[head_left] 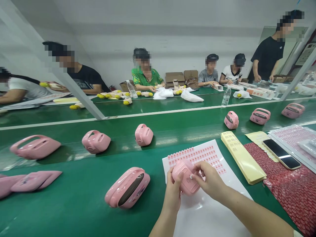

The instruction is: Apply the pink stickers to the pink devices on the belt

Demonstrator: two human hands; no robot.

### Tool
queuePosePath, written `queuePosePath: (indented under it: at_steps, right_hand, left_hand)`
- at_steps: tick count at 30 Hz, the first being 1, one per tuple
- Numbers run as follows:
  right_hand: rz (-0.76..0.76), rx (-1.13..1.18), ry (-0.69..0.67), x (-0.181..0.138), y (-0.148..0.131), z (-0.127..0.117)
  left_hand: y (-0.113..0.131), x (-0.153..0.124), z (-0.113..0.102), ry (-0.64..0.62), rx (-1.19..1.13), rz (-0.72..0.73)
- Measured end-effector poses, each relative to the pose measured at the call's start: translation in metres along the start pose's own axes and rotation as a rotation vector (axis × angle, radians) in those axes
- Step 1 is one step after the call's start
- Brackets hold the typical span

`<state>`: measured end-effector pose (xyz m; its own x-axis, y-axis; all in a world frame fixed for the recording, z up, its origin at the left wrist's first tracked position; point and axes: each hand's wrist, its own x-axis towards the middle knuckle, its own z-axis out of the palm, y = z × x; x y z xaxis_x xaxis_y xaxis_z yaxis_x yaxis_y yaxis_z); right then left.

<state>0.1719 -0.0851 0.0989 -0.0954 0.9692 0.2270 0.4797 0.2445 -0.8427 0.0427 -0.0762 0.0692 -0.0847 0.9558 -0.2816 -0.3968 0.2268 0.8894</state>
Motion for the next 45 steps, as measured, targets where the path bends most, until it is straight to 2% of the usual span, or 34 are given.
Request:
queuePosePath:
  at_steps: [3,6,8,11,14,16,19,21,25,29,31,35,37,40,45]
  right_hand:
    - [-0.179,-0.071,0.070,-0.004,0.002,0.006]
    - [-0.278,-0.050,0.121,-0.007,-0.004,0.004]
    - [-0.300,-0.029,0.195,-0.007,-0.011,-0.007]
    - [-0.267,-0.030,0.376,-0.002,-0.014,-0.042]
    - [-0.130,-0.028,0.586,0.009,0.002,-0.091]
    - [0.026,-0.042,0.655,0.017,0.024,-0.119]
    - [0.378,-0.164,0.541,0.026,0.065,-0.142]
    - [0.512,-0.254,0.452,0.029,0.089,-0.144]
    - [0.560,-0.369,0.401,0.028,0.110,-0.138]
    - [0.489,-0.490,0.370,0.038,0.099,-0.123]
    - [0.368,-0.514,0.300,0.050,0.087,-0.101]
    - [0.021,-0.495,-0.033,0.081,0.064,-0.039]
    - [-0.004,-0.436,-0.103,0.095,0.060,-0.013]
    - [0.072,-0.356,-0.088,0.108,0.064,0.004]
    - [0.114,-0.236,0.041,0.101,0.062,0.004]
  left_hand:
    - [-0.002,0.001,-0.001,0.005,0.001,0.007]
    - [-0.004,0.002,-0.003,0.007,-0.001,0.010]
    - [-0.004,0.003,-0.003,-0.006,-0.024,0.009]
    - [-0.001,0.005,-0.003,-0.019,-0.148,-0.054]
    - [0.004,0.007,-0.004,-0.029,-0.304,-0.190]
    - [0.005,0.009,-0.009,-0.081,-0.381,-0.231]
    - [0.000,0.014,-0.020,-0.176,-0.466,-0.168]
    - [-0.005,0.017,-0.027,-0.201,-0.484,-0.160]
    - [-0.007,0.021,-0.035,-0.207,-0.552,-0.172]
    - [-0.003,0.025,-0.037,-0.245,-0.673,-0.149]
    - [-0.001,0.028,-0.036,-0.327,-0.725,-0.102]
    - [0.000,0.034,-0.037,-0.412,-0.796,-0.044]
    - [-0.001,0.038,-0.040,-0.388,-0.797,-0.068]
    - [-0.004,0.042,-0.044,-0.326,-0.781,-0.079]
    - [-0.011,0.042,-0.043,-0.317,-0.774,-0.041]
